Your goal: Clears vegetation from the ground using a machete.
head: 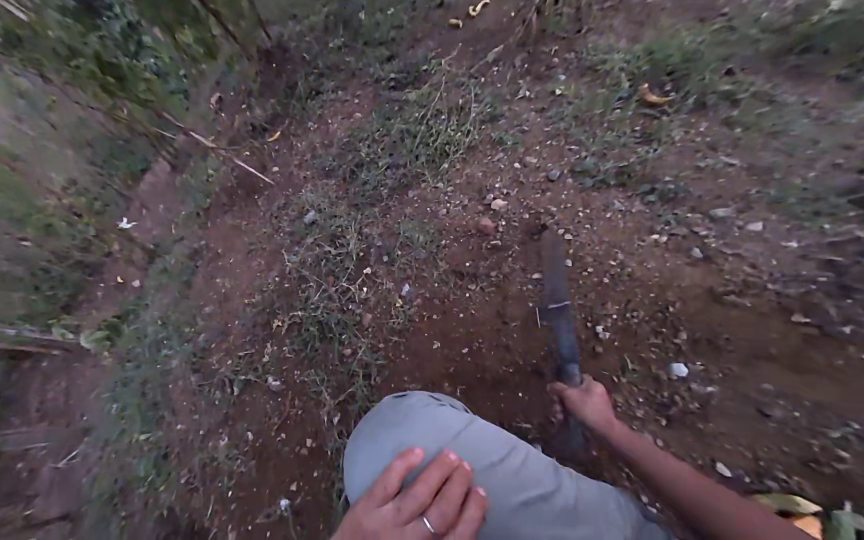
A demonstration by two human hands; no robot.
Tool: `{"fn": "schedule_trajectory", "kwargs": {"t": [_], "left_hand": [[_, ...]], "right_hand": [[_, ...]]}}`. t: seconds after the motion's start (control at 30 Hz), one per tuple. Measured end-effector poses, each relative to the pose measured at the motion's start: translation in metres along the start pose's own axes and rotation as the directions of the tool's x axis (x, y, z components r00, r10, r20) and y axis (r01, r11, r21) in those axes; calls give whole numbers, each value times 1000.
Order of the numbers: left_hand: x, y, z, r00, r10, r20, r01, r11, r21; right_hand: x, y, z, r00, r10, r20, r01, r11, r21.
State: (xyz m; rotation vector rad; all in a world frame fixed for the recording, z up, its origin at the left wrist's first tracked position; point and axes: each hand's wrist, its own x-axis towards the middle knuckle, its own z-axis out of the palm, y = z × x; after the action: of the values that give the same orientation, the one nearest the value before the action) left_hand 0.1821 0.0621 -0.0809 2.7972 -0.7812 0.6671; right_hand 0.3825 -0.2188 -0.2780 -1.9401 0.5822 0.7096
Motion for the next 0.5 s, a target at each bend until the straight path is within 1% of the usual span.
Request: {"fn": "schedule_trajectory", "kwargs": {"t": [0.1, 0.13, 0.17, 0.2, 0.27, 0.3, 0.33, 0.4, 0.47, 0.5], "left_hand": [[0, 0, 0, 1000, 6, -3, -6, 1000, 10], [0, -1, 1, 1000, 9, -7, -9, 1000, 9], [0, -1, 1, 1000, 12, -10, -12, 1000, 9], [1, -2, 2, 1000, 14, -14, -14, 1000, 9], [1, -2, 2, 1000, 13, -19, -13, 1000, 6], [2, -2, 2, 1000, 15, -25, -15, 1000, 6], [2, -2, 2, 999, 19, -29, -19, 1000, 9], [2, -2, 3, 999, 27, -31, -26, 999, 19], [1, -1, 2, 999, 33, -27, -32, 999, 31], [1, -1, 3, 999, 35, -28, -34, 999, 32]], "right_hand": [[8, -9, 19, 985, -29, -168, 62, 979, 195], [14, -7, 26, 983, -30, -181, 69, 974, 216], [18, -5, 30, 988, -22, -150, 52, 979, 196], [20, -3, 29, 997, -9, -83, 19, 993, 117], [25, 2, 12, 994, 43, 101, -27, 986, -162], [27, 2, 1, 986, 63, 154, -20, 963, -268], [27, 0, -9, 983, 57, 176, 2, 948, -319], [25, -6, -22, 986, 13, 168, 39, 953, -301], [24, -11, -15, 995, -17, 102, 36, 982, -185], [25, -14, -5, 998, -21, 59, 27, 995, -94]]}}
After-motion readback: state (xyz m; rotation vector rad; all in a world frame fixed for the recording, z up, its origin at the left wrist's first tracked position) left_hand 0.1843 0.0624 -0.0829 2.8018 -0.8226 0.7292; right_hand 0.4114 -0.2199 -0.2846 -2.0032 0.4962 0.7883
